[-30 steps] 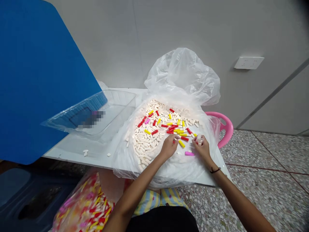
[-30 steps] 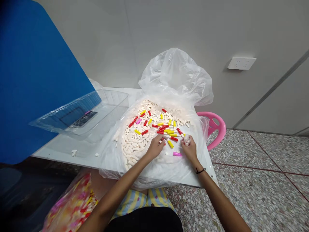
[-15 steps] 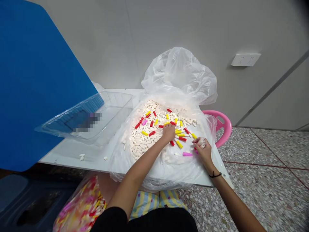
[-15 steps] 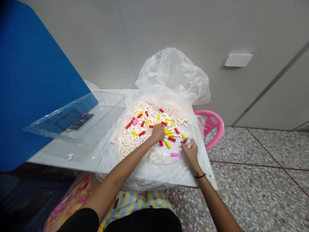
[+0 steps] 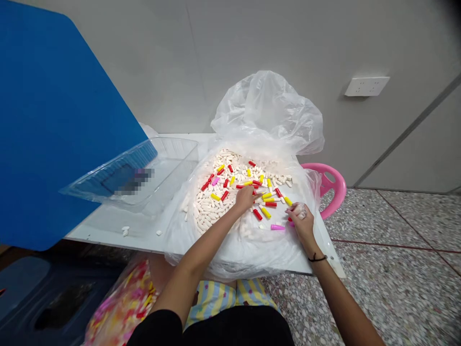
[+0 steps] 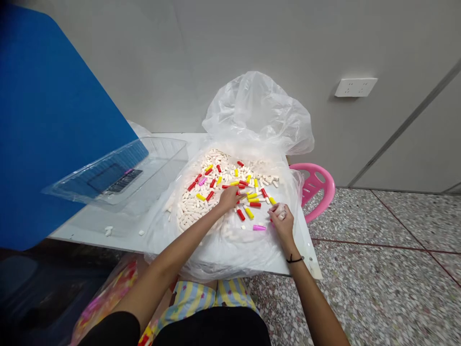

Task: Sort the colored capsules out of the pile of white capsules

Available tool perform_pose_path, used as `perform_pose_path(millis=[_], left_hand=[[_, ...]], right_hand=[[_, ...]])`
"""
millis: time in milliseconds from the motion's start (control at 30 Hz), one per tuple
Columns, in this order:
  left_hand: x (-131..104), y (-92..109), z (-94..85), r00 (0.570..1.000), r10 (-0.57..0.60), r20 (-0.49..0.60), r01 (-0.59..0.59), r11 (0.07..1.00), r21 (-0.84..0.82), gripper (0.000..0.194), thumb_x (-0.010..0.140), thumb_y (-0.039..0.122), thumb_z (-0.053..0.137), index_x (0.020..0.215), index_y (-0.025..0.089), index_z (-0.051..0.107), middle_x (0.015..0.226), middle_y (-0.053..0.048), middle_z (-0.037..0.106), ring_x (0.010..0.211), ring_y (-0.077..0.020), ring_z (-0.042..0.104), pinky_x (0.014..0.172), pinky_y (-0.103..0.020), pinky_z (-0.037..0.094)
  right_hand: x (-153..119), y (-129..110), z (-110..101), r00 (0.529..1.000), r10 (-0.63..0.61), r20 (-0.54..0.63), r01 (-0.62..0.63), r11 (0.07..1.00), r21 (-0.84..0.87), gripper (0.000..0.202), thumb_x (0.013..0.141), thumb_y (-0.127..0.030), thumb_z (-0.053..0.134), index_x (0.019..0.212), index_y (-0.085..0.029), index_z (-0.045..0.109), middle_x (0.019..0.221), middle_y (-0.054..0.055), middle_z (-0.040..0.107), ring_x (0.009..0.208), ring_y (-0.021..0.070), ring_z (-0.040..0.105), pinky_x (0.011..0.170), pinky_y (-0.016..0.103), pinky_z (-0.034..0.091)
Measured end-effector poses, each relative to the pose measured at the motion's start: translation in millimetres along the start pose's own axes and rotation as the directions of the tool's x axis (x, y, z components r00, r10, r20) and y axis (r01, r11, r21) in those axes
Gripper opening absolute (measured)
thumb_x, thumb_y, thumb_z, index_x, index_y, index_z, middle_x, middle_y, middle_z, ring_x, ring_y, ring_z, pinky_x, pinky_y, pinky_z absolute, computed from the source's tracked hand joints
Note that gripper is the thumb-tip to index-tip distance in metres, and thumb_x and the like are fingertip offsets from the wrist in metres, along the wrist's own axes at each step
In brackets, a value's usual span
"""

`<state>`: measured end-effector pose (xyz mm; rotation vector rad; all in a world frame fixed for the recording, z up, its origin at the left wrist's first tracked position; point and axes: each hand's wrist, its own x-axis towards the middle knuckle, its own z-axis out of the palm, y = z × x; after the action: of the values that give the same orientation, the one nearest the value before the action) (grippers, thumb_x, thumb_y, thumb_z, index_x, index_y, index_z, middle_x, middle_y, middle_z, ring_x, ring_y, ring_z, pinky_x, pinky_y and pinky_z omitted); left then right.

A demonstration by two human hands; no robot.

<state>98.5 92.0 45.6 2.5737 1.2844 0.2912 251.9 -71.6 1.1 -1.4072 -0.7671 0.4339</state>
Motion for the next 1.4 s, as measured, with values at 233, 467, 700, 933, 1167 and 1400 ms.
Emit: perform_pose_path(millis=[233,467,700,933,1167,1400], left_hand=[[1,0,-7.7,0.998,-0.06,0.021,0.06,0.998,-0.018,0.014,0.081,0.026,0.054,0.09,0.016,0.058,0.092,-0.008,0.064,0.085,-0.0219,0.06,0.064,-0.026,0.04],[-14,9,-2.5,0.998,-0.055,-0.005,0.055,0.997,-0.054,0.033,0.09,0.042,0.037,0.093,0.016,0.058,0.091,-0.01,0.064,0.085,-0.0223,0.06,0.067,-0.028,0.041],[-43,23,3.9,0.984,0.116,-0.137,-0.154,0.939,-0.308,0.027,0.09,0.039,0.04,0.085,0.018,0.056,0.08,-0.005,0.061,0.075,-0.0179,0.058,0.066,-0.026,0.04],[-63,22,8.9,0.975,0.003,-0.224,-0.08,0.938,-0.336,0.025,0.091,0.034,0.038,0.091,0.016,0.056,0.091,-0.008,0.06,0.087,-0.0198,0.055,0.077,-0.032,0.043],[15,-1,-15.7,0.979,-0.095,-0.179,0.094,0.995,-0.018,0.018,0.086,0.015,0.044,0.097,0.012,0.058,0.101,-0.013,0.061,0.103,-0.0257,0.052,0.087,-0.038,0.039],[8,6,-14.1,0.981,-0.048,-0.189,0.039,0.998,-0.05,0.025,0.077,-0.001,0.046,0.096,0.01,0.057,0.102,-0.014,0.059,0.103,-0.0254,0.055,0.09,-0.039,0.04]], right_hand=[[4,6,0,1.0,-0.009,0.021,0.01,1.0,-0.012,0.03,0.064,-0.032,0.07,0.087,-0.019,0.057,0.078,0.0,0.062,0.069,0.0159,0.057,0.065,0.029,0.046],[2,3,-1,0.999,-0.023,0.042,0.024,0.999,-0.028,0.029,0.064,-0.032,0.069,0.086,-0.019,0.056,0.077,0.0,0.063,0.07,0.0162,0.057,0.067,0.03,0.046],[0,3,-2,0.998,-0.018,0.059,0.019,1.0,-0.021,0.029,0.065,-0.032,0.068,0.087,-0.019,0.056,0.077,0.0,0.061,0.068,0.0156,0.056,0.065,0.029,0.046],[0,8,-1,0.998,-0.03,0.05,0.033,0.998,-0.056,0.027,0.065,-0.031,0.067,0.087,-0.018,0.058,0.076,-0.001,0.061,0.068,0.0149,0.056,0.067,0.028,0.045],[-5,2,4,0.996,-0.065,0.064,0.075,0.982,-0.174,0.021,0.065,-0.029,0.065,0.081,-0.018,0.058,0.074,0.0,0.061,0.068,0.0148,0.055,0.065,0.028,0.044],[-6,9,4,0.999,-0.036,0.033,0.041,0.989,-0.139,0.029,0.062,-0.033,0.07,0.083,-0.017,0.059,0.075,0.001,0.062,0.067,0.0147,0.056,0.065,0.029,0.046]])
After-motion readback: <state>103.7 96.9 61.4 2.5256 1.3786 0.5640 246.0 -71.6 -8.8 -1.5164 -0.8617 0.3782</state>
